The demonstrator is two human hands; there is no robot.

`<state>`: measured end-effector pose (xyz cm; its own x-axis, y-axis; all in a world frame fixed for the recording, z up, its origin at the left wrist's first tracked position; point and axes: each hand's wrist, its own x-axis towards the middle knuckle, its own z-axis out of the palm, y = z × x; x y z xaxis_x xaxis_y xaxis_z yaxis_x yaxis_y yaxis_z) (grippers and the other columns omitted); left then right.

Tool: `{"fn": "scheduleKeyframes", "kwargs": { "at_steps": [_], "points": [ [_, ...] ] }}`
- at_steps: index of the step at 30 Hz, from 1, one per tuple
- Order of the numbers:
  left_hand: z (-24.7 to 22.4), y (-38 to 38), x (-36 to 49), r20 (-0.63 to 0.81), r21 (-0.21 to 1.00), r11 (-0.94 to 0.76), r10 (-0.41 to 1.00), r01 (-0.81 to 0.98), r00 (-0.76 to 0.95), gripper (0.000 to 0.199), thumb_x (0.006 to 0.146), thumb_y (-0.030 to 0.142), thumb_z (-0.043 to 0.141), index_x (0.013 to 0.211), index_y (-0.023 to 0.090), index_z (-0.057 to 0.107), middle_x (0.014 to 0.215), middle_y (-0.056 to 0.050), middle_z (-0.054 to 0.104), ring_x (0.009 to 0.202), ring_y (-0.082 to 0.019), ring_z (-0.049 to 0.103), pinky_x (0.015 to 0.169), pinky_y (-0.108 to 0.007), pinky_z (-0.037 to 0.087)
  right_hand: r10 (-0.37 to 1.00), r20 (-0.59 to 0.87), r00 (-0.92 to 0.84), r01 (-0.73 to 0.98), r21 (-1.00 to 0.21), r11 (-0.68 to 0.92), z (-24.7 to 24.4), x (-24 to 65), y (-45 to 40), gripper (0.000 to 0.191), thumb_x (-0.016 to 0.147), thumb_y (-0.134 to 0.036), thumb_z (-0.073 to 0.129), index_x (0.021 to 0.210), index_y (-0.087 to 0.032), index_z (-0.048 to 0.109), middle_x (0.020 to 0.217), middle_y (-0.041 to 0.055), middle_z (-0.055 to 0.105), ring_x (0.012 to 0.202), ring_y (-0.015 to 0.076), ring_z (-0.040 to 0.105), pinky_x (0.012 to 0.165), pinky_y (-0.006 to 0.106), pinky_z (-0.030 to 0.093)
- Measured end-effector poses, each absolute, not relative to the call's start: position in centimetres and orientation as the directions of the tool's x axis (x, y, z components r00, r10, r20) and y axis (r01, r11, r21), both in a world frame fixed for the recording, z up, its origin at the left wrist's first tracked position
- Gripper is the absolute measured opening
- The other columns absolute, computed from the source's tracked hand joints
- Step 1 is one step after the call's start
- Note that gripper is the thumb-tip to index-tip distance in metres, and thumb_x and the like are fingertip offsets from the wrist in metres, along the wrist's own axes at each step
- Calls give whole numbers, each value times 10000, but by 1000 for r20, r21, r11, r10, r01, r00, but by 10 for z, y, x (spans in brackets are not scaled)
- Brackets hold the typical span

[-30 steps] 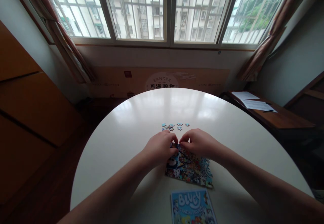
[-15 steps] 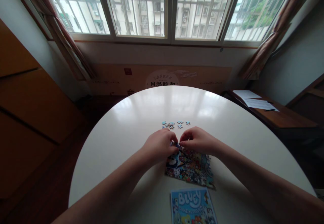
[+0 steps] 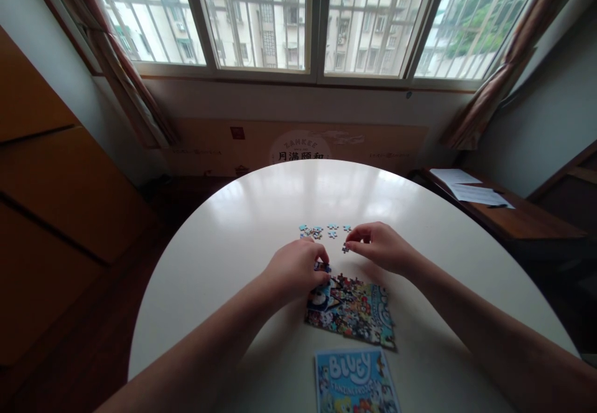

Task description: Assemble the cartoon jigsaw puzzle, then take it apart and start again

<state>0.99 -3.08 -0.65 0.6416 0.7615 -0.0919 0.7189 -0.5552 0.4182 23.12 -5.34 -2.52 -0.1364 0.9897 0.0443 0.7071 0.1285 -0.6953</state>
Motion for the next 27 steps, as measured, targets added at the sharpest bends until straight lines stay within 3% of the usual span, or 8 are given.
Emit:
{"fn": "scheduleKeyframes", "kwargs": {
  "at_steps": [3, 8, 15, 20, 27],
  "points": [
    [-7, -31, 10, -83, 405, -562, 763, 722, 641, 252, 758, 321, 709, 995, 247, 749, 1046, -62, 678, 936, -256, 639, 786, -362, 497, 996, 55, -65, 788, -610, 85, -29, 238, -50, 203, 853, -320, 634, 902, -190, 782, 899, 68, 741, 776, 168, 638, 705, 293, 472],
    [-6, -32, 6, -69, 399, -563, 768, 724, 636, 276, 816, 357, 690, 1042, 207, 739, 1073, -86, 693, 952, -262, 644, 829, -376, 502, 964, 263, -40, 880, -447, 159, -37, 233, -50, 242, 893, -273, 604, 1069, -221, 761, 985, 65, 714, 847, 183, 638, 758, 321, 468],
    [2, -30, -3, -78, 395, -546, 781, 739, 619, 284, 826, 328, 662, 1072, 212, 744, 1128, -75, 707, 956, -242, 649, 850, -364, 500, 920, 274, -280, 778, -496, 384, -46, 208, -60, 164, 880, -228, 636, 915, -259, 793, 912, 33, 693, 876, 156, 617, 813, 306, 473],
    [1, -30, 1, -100, 348, -581, 757, 736, 645, 205, 775, 258, 644, 941, 222, 759, 998, -65, 706, 931, -252, 634, 798, -363, 487, 926, 234, -295, 773, -511, 376, -44, 197, -67, 178, 897, -241, 628, 920, -271, 802, 905, 41, 690, 903, 170, 603, 829, 321, 469],
    [1, -29, 2, -126, 350, -564, 763, 748, 634, 187, 768, 280, 658, 913, 244, 771, 973, -55, 697, 909, -246, 624, 784, -366, 472, 938, 185, -293, 774, -530, 346, -40, 193, -68, 138, 841, -212, 685, 879, -281, 799, 869, 15, 712, 898, 168, 608, 855, 330, 453]
  ]
}}
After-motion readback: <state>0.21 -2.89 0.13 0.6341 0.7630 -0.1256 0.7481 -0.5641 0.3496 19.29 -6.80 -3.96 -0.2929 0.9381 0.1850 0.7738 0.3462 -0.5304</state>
